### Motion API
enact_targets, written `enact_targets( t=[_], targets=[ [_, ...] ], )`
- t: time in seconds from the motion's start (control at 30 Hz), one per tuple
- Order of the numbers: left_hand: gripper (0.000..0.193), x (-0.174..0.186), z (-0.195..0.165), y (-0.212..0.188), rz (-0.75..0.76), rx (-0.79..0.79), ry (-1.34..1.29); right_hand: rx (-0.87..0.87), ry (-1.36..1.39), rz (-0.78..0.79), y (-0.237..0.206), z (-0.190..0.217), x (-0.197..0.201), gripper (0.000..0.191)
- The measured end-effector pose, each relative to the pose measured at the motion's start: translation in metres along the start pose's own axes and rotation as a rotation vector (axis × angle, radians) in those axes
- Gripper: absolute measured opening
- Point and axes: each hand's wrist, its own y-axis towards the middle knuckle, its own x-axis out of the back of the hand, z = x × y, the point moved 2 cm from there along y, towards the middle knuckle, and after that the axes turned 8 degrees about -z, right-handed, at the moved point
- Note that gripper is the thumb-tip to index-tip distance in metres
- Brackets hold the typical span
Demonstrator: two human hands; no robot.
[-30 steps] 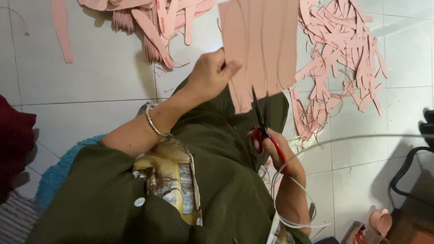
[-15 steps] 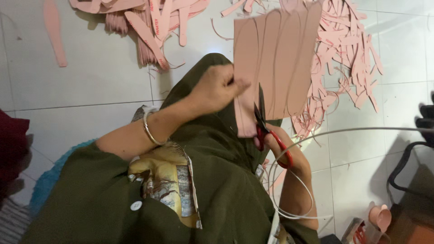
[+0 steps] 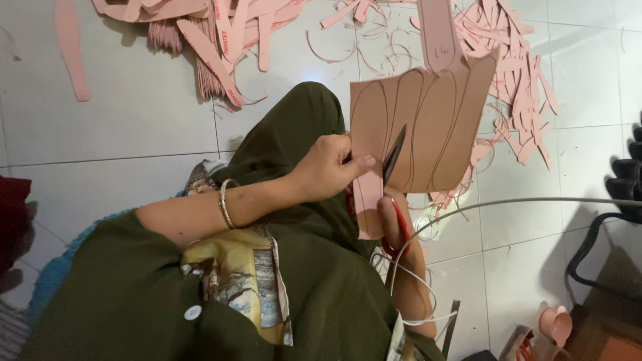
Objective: The person sits on the floor and cuts pink insole shapes from marked sheets using scissors, following drawn outlines. They trim the edges of each cut piece and set finished insoles onto a growing pile of cut pieces on the floor.
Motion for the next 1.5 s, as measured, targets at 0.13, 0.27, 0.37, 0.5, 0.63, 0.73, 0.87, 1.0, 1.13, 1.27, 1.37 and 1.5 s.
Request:
enact_targets(
  t=[0.13, 0.27, 0.37, 0.5, 0.63, 0.73, 0.87, 1.0, 1.13, 1.27, 1.37, 1.5],
  targets=[
    [0.031, 0.0, -0.001, -0.002, 0.047, 0.088, 0.037, -0.004, 0.004, 0.028, -0.005, -0.009, 0.002, 0.066],
    [0.041, -0.003, 0.0, -0.002, 0.028, -0.02, 0.101, -0.056, -0.04, -0.068, -0.009, -0.018, 0.0, 0.064],
    [0.043, -0.003, -0.002, -0.002, -0.007, -0.121, 0.203, 0.004, -0.022, -0.101, -0.01, -0.021, -0.003, 0.066],
    [0.041, 0.006, -0.009, 0.005, 0.02, -0.11, 0.187, 0.022, -0.085, -0.149, -0.014, -0.016, -0.011, 0.067],
    [0.033, 0.013, -0.019, 0.019, -0.129, -0.323, 0.062, -0.043, -0.012, -0.102, -0.013, 0.007, -0.028, 0.07],
    [0.034, 0.007, -0.016, 0.018, -0.126, -0.335, 0.078, -0.062, 0.249, -0.026, -0.016, 0.03, -0.036, 0.071],
    [0.037, 0.003, -0.011, 0.01, -0.122, -0.346, 0.119, 0.004, 0.023, -0.166, -0.029, 0.039, -0.029, 0.064],
    [0.035, 0.003, -0.013, 0.004, -0.106, -0.33, 0.083, 0.059, -0.038, -0.19, -0.03, 0.018, -0.023, 0.056],
    [0.036, 0.003, -0.014, 0.002, -0.136, -0.344, 0.09, -0.12, 0.064, -0.368, -0.035, -0.009, -0.031, 0.056],
    [0.041, 0.001, -0.011, 0.0, -0.156, -0.335, 0.08, 0.027, 0.043, -0.309, -0.027, -0.017, -0.042, 0.069],
    [0.038, -0.002, -0.009, -0.002, -0.14, -0.317, 0.025, 0.062, 0.114, -0.261, -0.024, -0.014, -0.043, 0.077],
    [0.039, -0.004, -0.01, -0.005, -0.126, -0.312, 0.06, 0.149, -0.064, -0.273, -0.018, -0.003, -0.034, 0.081]
  ],
)
